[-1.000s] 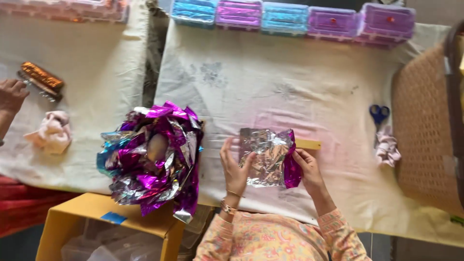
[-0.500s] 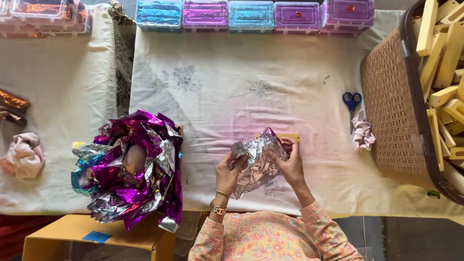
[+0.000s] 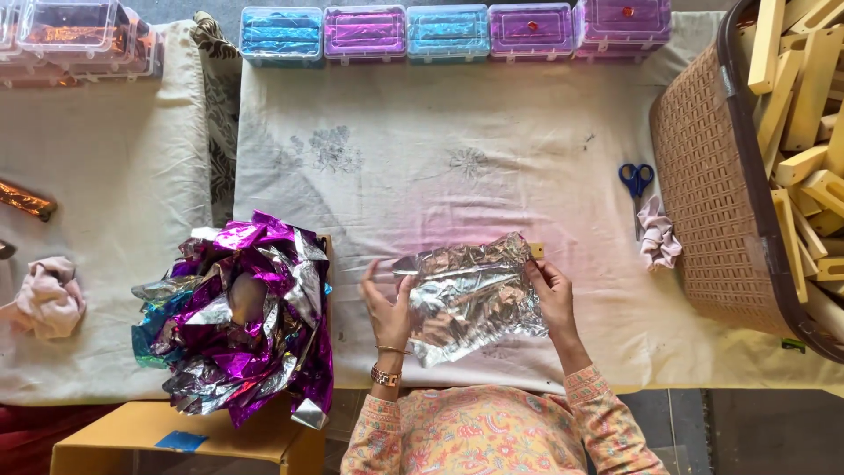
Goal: The person wipes small wooden blocks with a cloth and then wraps them in shiny metallic foil. The person handles the blocks one at a time, wiping them before wrapping them in the foil and placing the wrapped items on the table.
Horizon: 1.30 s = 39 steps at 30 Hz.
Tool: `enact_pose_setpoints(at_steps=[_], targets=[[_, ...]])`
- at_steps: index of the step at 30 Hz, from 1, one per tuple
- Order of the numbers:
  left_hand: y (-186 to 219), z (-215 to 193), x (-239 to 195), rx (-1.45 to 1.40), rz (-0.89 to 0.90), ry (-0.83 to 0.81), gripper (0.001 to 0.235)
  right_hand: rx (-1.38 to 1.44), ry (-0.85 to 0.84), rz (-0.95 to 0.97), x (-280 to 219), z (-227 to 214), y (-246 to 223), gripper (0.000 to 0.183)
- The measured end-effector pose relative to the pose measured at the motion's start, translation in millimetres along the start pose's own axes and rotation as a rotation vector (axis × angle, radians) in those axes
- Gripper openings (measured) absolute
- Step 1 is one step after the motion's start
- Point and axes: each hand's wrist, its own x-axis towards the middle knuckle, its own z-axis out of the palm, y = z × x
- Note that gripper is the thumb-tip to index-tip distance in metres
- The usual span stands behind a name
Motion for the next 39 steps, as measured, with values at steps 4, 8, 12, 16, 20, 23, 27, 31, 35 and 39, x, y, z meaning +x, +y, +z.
enact_pose_setpoints(at_steps=[4,8,12,16,20,23,27,31,35,39], targets=[[3,8,-18,0.216,0.581,0.466,0.053,0.024,0.087,0.096,-7,21,0,0.018],[25,25,-41,0.144,0.494,-0.155,0.033,0.179,0.059,0.254,-23,49,29,0.016],[38,34,-43,0.15,0.692,-0.184,0.062,0.288,-0.183,0.355,-34,72,20,0.024],[-4,35,-30,0.152,0.573,-0.256,0.053,0.148,-0.36,0.253,-17,57,13,0.036],[-24,32,-17,0.155,0.357,-0.258,0.043,-0.774,-0.194,-0.519,8,46,-45,0.039],[-28,32,-11,0.148,0.34,-0.182,0.044,-1.184,-0.152,-0.821,29,41,-63,0.054],[-30,41,-6,0.193,0.463,-0.121,0.044,-1.391,-0.276,-0.745,63,17,-13,0.051],[-23,58,-7,0.283,0.475,-0.186,0.045,-1.38,-0.263,-0.586,46,-5,-21,0.043],[-30,88,-2,0.492,0.591,-0.382,0.055,-1.302,-0.083,-0.452,35,-33,-31,0.04],[-65,131,0,0.796,0.984,-0.504,0.06,-1.18,0.082,-0.411,16,-43,-70,0.042]])
